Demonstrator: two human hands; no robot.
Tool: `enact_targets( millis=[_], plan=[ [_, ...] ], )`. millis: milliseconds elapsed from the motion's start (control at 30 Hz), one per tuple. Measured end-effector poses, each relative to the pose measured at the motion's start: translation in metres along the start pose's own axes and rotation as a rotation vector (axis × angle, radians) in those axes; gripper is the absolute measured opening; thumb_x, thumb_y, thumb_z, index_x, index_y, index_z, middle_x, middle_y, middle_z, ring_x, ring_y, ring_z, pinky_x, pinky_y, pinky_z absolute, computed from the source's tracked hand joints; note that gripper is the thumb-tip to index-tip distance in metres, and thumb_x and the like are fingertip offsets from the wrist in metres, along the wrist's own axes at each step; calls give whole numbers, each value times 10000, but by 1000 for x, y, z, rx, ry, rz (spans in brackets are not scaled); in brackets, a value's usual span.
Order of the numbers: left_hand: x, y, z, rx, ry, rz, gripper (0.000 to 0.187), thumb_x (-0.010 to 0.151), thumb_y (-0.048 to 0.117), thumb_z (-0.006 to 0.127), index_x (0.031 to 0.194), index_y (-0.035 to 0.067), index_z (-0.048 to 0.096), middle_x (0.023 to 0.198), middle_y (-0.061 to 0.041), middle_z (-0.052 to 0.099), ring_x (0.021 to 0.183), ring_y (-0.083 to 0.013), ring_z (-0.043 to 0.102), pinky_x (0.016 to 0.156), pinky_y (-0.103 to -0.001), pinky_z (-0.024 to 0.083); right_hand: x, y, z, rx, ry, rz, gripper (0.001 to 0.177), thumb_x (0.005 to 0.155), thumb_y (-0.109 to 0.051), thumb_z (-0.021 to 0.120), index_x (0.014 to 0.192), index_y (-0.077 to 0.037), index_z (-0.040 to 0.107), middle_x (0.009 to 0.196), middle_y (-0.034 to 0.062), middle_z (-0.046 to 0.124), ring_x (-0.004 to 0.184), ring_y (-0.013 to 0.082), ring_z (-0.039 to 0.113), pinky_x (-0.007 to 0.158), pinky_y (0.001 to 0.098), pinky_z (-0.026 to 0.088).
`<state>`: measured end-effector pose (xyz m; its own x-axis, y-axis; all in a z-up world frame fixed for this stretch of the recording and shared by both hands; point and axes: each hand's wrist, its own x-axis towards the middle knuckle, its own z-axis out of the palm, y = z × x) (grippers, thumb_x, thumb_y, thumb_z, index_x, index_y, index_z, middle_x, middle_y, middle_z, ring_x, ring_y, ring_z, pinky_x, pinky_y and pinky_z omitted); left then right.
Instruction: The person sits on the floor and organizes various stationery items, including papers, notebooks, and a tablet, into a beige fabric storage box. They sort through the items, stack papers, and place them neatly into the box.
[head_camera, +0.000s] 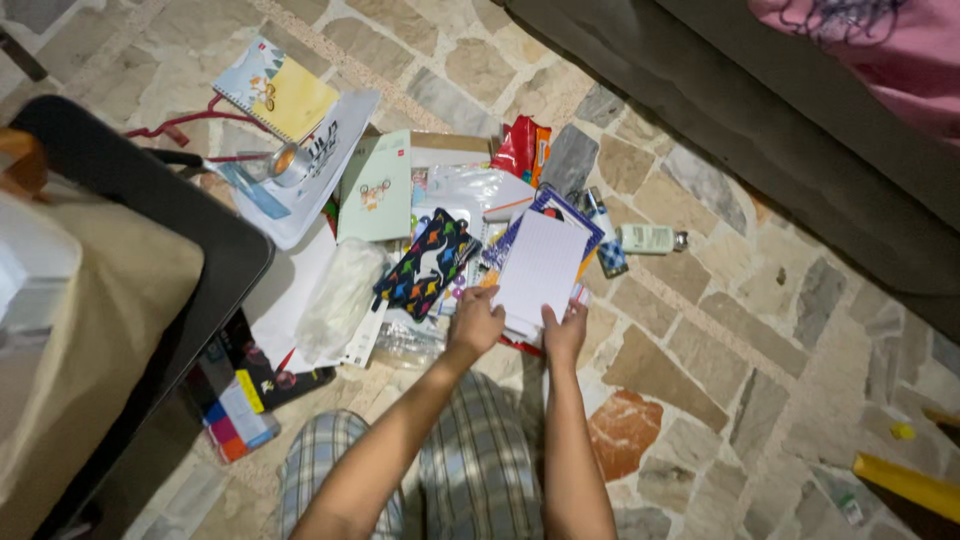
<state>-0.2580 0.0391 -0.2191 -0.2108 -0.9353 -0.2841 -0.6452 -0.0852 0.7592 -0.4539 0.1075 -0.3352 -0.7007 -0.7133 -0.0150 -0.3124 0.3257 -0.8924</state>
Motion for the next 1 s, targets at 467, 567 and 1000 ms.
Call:
enact_targets(
  millis=[467,567,1000],
  plan=[
    [72,-29,20,-197,174,66,532,787,-60,524,1267,96,692,1188,-193,650,1051,-340,639,930,-401,524,9,-149,-61,468,-109,389,235,1005,-26,547,1219,-23,449,1246,142,636,1048,237,669,795,428,644],
    [91,-27,28,-63,121,111,495,805,-12,589,1290,57,665,1220,-221,630,1155,-384,594,1035,-444,467,17,-163,-66,543,-47,347,235,1027,-32,535,1245,-30,447,1242,145,643,1059,237,663,812,427,631],
    [105,-27,-43,776,-108,152,695,798,368,715,1424,167,491,1587,-130,321,1476,-403,225,1166,-643,146,-5,-96,-19,341,-157,454,349,938,-50,589,1243,3,428,1226,141,589,933,288,656,727,461,607]
  ],
)
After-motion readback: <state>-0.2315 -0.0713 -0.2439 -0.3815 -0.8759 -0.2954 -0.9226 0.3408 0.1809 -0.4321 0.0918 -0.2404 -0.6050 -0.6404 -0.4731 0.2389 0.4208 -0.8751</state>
